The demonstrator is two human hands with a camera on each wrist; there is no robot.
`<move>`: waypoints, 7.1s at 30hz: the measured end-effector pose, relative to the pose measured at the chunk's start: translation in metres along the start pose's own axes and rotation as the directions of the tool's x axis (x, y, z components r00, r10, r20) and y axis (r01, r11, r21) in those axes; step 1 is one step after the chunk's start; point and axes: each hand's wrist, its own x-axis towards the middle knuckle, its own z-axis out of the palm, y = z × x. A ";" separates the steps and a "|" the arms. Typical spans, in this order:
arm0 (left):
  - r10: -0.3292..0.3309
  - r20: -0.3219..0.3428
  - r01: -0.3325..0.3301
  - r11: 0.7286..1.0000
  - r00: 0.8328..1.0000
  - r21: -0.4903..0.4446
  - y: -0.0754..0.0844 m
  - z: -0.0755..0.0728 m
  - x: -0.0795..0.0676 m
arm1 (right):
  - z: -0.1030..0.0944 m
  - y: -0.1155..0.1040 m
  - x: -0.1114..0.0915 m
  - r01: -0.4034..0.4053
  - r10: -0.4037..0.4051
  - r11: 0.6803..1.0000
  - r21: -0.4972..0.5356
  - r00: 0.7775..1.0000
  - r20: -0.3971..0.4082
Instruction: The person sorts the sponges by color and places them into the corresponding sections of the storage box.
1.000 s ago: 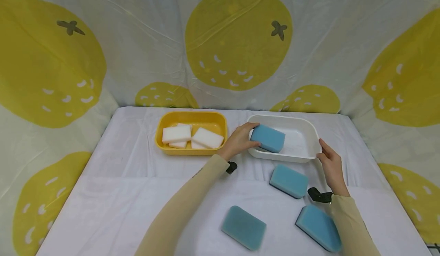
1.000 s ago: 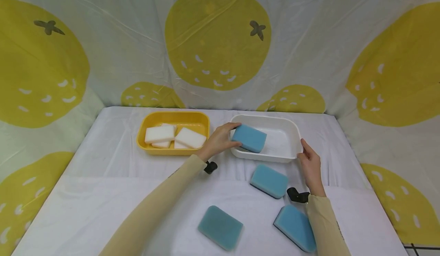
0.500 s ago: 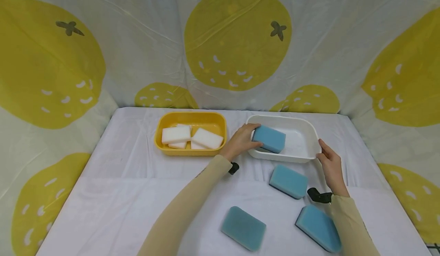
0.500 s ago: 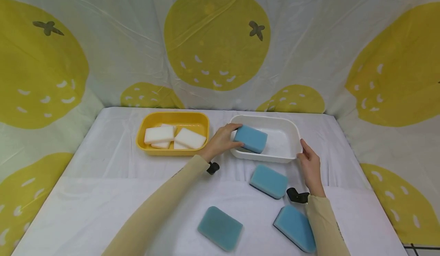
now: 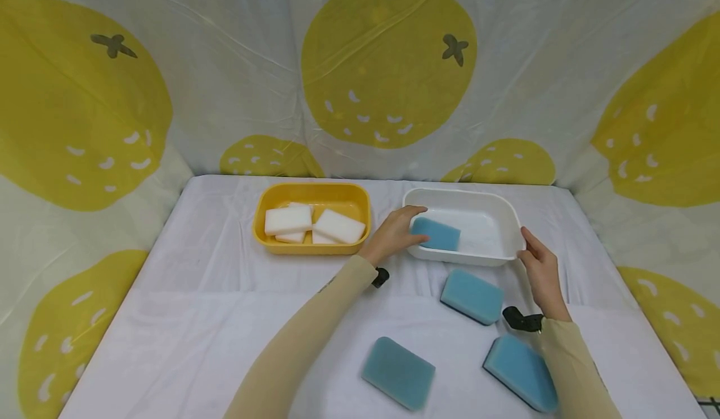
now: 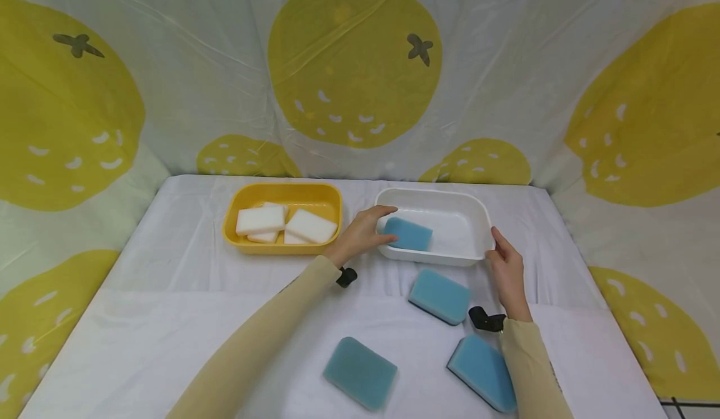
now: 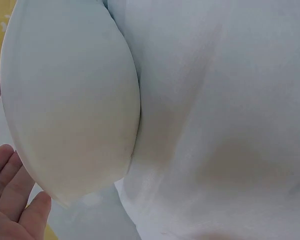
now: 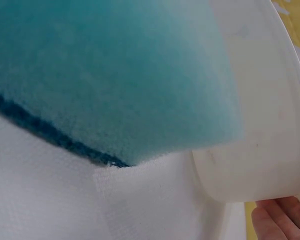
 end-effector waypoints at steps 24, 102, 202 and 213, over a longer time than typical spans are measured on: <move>0.159 -0.075 -0.169 0.971 0.984 -0.169 0.008 -0.007 -0.037 | -0.001 0.001 0.002 -0.031 0.031 1.000 0.007 1.000 0.005; 0.237 0.383 -0.247 0.969 0.893 -0.024 0.025 0.065 -0.029 | 0.000 0.006 0.003 -0.037 0.037 0.999 0.010 0.999 -0.009; 0.122 0.052 -0.117 0.989 0.991 -0.096 0.010 -0.021 0.002 | 0.001 0.006 0.001 -0.022 0.022 1.000 0.000 1.000 -0.008; 0.041 0.072 -0.035 0.995 0.997 -0.089 0.006 -0.018 0.009 | 0.001 0.002 0.000 -0.029 0.028 1.000 -0.003 1.000 -0.012</move>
